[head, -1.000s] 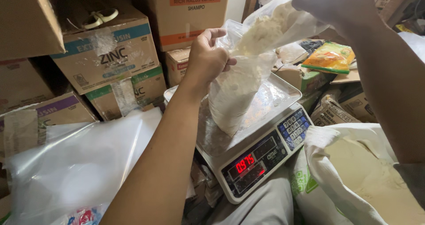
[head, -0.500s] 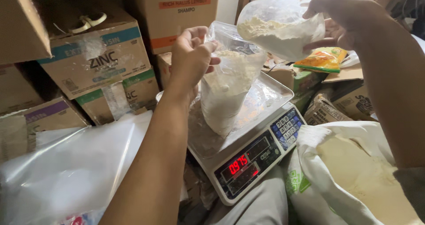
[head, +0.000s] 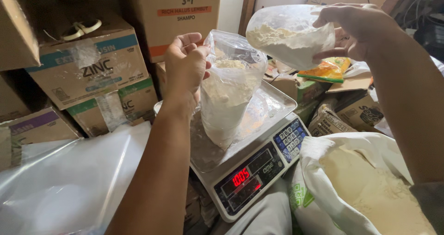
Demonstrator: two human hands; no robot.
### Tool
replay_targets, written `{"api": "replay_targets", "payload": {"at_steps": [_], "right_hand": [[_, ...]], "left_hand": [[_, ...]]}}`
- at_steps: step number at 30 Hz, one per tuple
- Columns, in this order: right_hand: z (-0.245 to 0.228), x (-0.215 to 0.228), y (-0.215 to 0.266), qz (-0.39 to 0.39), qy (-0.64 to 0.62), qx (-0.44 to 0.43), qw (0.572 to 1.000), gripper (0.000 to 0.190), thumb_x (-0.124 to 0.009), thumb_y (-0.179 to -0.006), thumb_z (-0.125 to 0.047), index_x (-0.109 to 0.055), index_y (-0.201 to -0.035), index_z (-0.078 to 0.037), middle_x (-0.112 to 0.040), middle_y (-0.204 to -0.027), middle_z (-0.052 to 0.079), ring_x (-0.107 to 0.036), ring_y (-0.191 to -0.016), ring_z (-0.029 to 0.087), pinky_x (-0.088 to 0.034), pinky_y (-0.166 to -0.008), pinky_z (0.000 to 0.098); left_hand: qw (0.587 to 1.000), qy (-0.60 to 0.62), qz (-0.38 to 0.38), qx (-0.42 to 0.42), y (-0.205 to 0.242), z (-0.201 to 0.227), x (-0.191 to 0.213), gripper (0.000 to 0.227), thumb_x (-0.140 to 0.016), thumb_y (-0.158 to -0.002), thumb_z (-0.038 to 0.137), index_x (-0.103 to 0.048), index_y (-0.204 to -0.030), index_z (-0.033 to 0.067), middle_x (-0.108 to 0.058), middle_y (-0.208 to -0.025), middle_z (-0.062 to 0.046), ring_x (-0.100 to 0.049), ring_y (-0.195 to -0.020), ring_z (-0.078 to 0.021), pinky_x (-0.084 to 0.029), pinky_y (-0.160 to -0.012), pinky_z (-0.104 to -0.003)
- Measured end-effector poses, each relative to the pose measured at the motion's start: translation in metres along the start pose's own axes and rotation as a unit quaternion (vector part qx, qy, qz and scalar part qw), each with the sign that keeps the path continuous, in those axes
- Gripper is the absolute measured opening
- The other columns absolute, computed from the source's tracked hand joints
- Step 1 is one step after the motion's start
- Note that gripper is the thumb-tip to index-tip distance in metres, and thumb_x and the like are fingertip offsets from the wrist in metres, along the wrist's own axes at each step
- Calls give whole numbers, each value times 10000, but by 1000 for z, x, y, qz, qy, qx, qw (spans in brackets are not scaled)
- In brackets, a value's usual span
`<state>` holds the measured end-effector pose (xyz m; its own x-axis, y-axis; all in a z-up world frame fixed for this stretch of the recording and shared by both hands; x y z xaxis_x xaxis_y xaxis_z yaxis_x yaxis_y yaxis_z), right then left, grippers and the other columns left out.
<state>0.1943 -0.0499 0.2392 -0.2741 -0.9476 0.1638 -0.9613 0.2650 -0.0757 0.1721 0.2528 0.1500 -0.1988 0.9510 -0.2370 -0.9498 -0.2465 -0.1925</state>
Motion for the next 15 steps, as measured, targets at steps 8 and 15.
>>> {"api": "replay_targets", "payload": {"at_steps": [8, 15], "right_hand": [[-3, -3, 4, 33, 3, -35, 999, 508, -761, -746, -33, -633, -1238, -23, -543, -1337, 229, -631, -1240, 446, -620, -761, 482], [9, 0, 11, 10, -16, -56, 998, 557, -745, -749, -43, -579, -1279, -2, -578, -1338, 253, -654, -1231, 440, -621, -768, 479]], "left_hand": [[1000, -5, 15, -9, -2, -8, -5, 318, -670, -861, 134, -628, -1167, 57, -667, -989, -34, -606, -703, -85, -507, -596, -265], [985, -40, 24, -168, -9, -15, -19, 268, -705, -844, 91, -659, -1102, 35, -664, -1132, -114, -638, -1083, -194, -503, -981, -329]]}}
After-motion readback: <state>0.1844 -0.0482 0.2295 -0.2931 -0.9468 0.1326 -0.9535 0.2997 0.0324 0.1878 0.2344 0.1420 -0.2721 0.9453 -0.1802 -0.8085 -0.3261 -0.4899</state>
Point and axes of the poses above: each hand's wrist, its own y-axis away from the middle knuckle, its own x-axis out of the back of the hand, z = x × y, the point moved 1 cm from there along -y, towards the middle knuckle
